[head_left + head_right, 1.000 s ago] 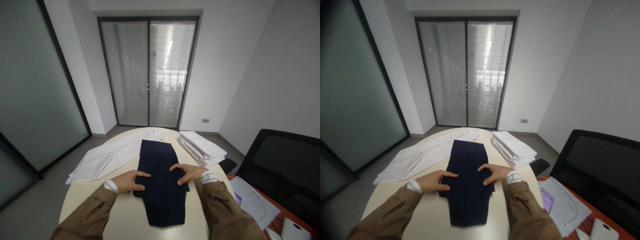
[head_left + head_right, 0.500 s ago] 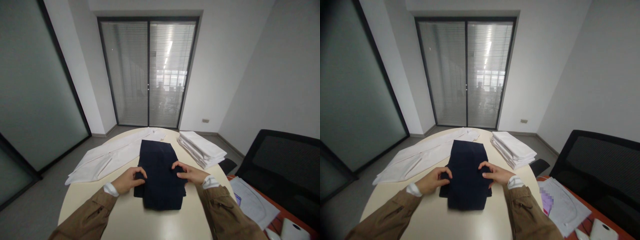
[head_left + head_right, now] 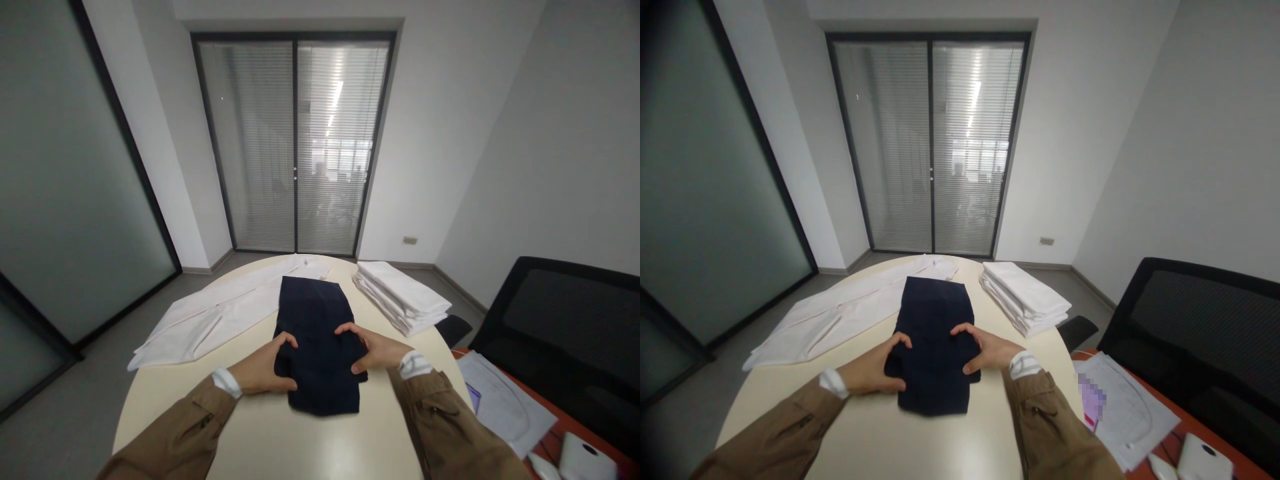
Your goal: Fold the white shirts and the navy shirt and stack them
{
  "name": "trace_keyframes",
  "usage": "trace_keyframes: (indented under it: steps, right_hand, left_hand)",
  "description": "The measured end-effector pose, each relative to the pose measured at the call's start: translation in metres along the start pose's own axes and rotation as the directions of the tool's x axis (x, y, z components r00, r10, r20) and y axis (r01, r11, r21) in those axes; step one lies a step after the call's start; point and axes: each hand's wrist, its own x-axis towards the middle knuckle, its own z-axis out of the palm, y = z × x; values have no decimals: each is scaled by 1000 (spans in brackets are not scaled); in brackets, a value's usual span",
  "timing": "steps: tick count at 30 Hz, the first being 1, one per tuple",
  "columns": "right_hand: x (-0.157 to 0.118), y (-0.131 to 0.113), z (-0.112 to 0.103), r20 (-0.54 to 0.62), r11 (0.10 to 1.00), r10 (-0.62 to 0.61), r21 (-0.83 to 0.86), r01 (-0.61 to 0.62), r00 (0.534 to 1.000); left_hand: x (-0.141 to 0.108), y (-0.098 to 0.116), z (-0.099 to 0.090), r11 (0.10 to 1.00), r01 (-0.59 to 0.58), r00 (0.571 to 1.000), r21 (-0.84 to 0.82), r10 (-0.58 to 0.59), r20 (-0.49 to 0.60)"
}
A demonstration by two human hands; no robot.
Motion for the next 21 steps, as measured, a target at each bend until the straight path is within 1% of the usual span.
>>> trace_keyframes:
  steps: [2, 4, 6, 8, 13, 15, 17, 19, 21]
  right_hand:
    - [4, 2, -1, -81, 998, -54, 3, 55, 995]
    - [8, 4, -1, -162, 993, -116, -4, 117, 980]
    - [9, 2, -1, -216, 988, -155, -22, 154, 964]
    - [7, -2, 1, -226, 986, -166, -57, 158, 960]
    - [-2, -8, 5, -153, 986, -112, -142, 90, 982]
    - [-2, -5, 4, -174, 985, -118, -149, 92, 978]
    - [-1, -2, 2, -226, 984, -133, -146, 102, 965]
    - [2, 2, -1, -286, 983, -149, -145, 111, 947]
    - [5, 4, -4, -350, 978, -184, -158, 136, 919]
  left_hand:
    - [6, -5, 1, 1000, -17, 998, -6, 16, -63]
    - [10, -11, 3, 999, -41, 991, -27, 38, -126]
    - [13, -14, 5, 996, -71, 982, -48, 62, -176]
    - [13, -14, 7, 993, -98, 977, -70, 83, -194]
    - [9, -8, 16, 972, -121, 977, -201, 80, -198]
    - [9, -7, 20, 952, -119, 976, -283, 60, -208]
    - [10, -6, 24, 923, -102, 972, -370, 13, -237]
    - [12, -6, 26, 891, -83, 954, -447, -58, -294]
    - [15, -5, 28, 861, -78, 926, -502, -124, -357]
